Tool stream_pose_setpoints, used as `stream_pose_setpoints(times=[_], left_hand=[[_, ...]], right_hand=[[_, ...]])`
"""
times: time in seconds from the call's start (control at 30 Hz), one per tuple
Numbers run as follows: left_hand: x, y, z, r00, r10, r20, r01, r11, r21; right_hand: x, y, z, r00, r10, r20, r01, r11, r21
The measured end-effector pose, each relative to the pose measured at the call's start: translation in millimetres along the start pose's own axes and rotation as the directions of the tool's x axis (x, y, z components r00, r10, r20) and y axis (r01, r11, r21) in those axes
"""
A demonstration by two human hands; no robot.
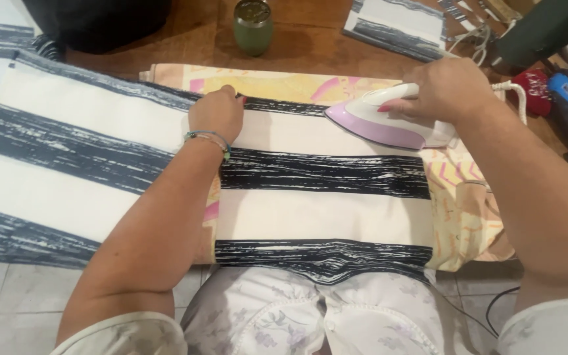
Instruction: The person cuts a piece of striped fabric with scissors, then irons it on a table. They repeatedly fold the fabric, iron it, and drink from a metal cup while working.
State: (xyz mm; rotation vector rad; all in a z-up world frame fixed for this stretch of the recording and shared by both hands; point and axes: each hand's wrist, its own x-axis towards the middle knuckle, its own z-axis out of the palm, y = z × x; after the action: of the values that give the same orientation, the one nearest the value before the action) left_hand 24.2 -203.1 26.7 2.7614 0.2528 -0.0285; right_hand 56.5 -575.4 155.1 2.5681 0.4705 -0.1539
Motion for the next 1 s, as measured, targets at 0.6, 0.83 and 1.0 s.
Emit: stream_pose_setpoints(times=[0.6,0.83,1.0], left_hand=[[7.6,-11.9,2.2,1.0,0.016,0.017,-0.016,1.0,0.016],[3.1,-14.2,-14.4,0.999,0.009,-0.047,-0.011,0.998,-0.058],[31.5,-16.1,-57.0,0.92,0.09,-0.381,-0.137,0.986,-0.097]], right_hand=[[34.8,-97.8,-65.0,0.989,-0.125,-0.08,0.124,0.992,-0.018],[50.1,-130.6,-86.9,0.971,-0.192,-0.142,0.197,0.98,0.023],[45.3,-145.8,-117.8,0.978,-0.187,-0.088,0.196,0.975,0.107]])
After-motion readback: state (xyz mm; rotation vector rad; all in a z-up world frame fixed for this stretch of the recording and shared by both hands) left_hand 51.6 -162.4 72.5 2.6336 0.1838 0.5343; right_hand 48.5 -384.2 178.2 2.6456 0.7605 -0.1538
